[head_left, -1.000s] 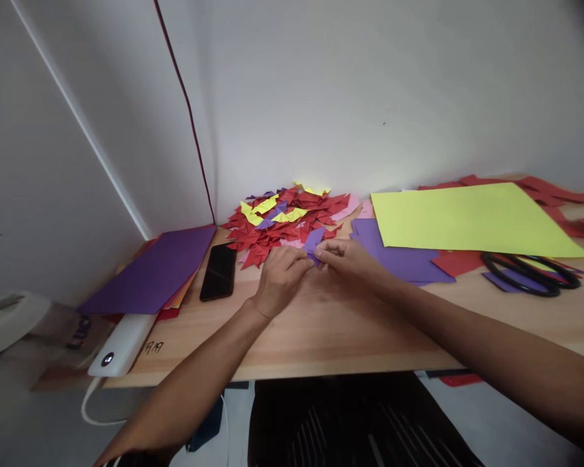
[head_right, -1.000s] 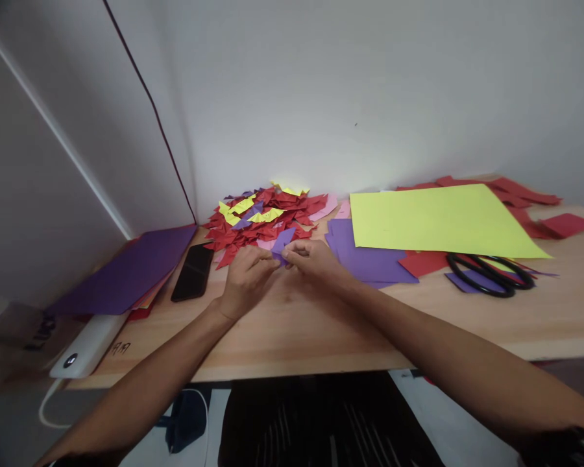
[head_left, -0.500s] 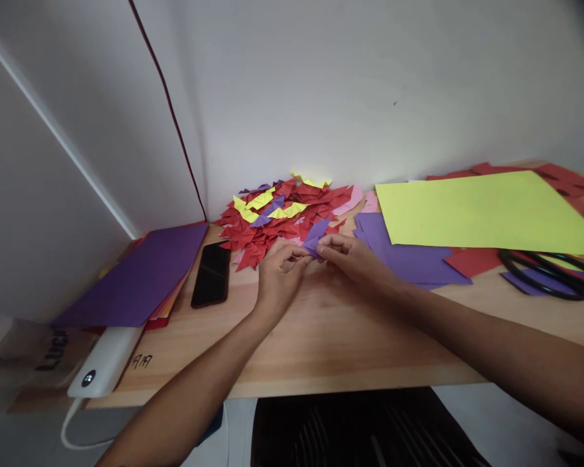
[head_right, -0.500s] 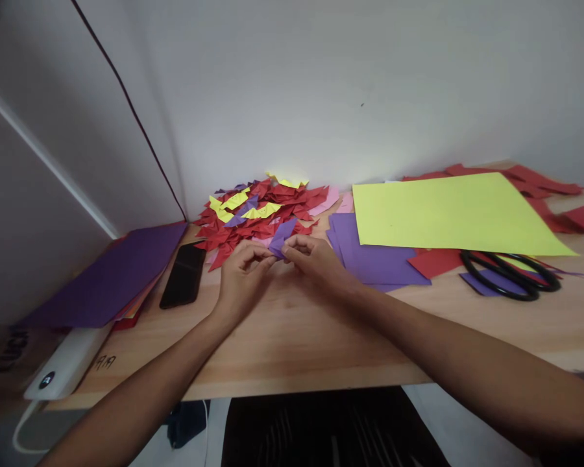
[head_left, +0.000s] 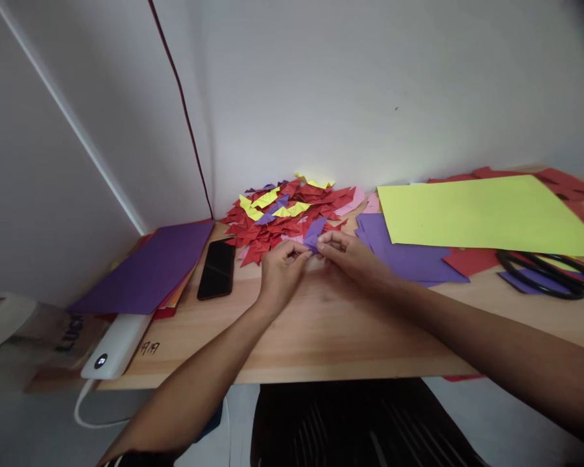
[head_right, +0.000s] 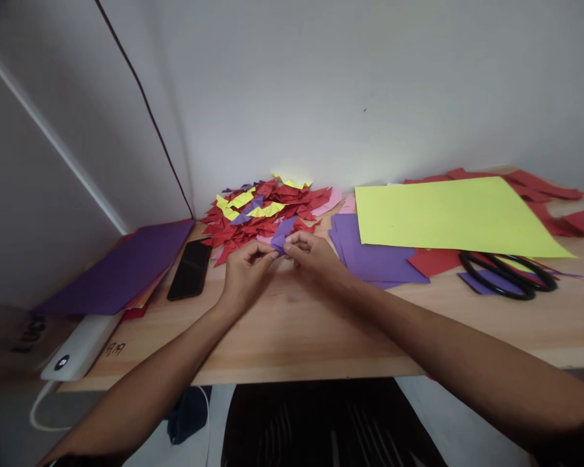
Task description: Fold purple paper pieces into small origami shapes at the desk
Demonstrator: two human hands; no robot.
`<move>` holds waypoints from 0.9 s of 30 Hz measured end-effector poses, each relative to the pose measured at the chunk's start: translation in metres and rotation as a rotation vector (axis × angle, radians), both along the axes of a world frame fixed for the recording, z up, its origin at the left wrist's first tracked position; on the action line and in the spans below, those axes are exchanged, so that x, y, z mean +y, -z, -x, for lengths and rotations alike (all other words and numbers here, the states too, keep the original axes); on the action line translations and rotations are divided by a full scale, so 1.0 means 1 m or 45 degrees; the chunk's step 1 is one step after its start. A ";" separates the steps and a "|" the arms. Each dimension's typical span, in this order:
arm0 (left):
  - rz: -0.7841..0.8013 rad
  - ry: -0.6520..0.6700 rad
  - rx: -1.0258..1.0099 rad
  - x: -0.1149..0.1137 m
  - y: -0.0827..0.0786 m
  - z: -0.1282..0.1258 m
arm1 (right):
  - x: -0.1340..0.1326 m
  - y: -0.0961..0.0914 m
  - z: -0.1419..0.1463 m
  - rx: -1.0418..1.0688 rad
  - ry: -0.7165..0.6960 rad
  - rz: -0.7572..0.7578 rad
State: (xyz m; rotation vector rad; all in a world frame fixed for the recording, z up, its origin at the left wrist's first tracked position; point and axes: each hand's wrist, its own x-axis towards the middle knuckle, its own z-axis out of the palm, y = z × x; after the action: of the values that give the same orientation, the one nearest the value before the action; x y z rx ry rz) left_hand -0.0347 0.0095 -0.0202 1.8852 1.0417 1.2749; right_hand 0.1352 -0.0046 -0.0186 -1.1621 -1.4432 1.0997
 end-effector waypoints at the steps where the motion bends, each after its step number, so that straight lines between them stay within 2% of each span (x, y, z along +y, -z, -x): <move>1: -0.072 -0.014 0.009 -0.001 -0.001 0.001 | 0.000 0.000 0.000 0.020 -0.006 0.003; 5: -0.293 -0.075 -0.003 -0.004 -0.005 0.005 | -0.001 0.001 0.000 0.087 0.008 -0.067; 11: -0.446 -0.102 0.022 -0.010 -0.006 0.006 | -0.005 0.002 0.002 0.047 0.005 -0.324; 14: -0.505 -0.108 0.039 -0.013 -0.009 0.003 | -0.005 0.001 0.002 0.028 0.025 -0.390; 22: -0.510 -0.154 -0.017 -0.027 -0.023 -0.002 | -0.016 -0.012 0.001 0.018 0.104 -0.521; 27: -0.337 -0.179 -0.162 -0.031 -0.020 -0.006 | -0.021 -0.019 -0.001 -0.103 0.076 -0.510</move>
State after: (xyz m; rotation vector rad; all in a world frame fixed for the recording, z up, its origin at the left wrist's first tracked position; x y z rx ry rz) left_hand -0.0283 -0.0214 -0.0003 1.9183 0.9922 1.6613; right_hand 0.1361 -0.0253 0.0001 -0.9624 -1.5920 0.6860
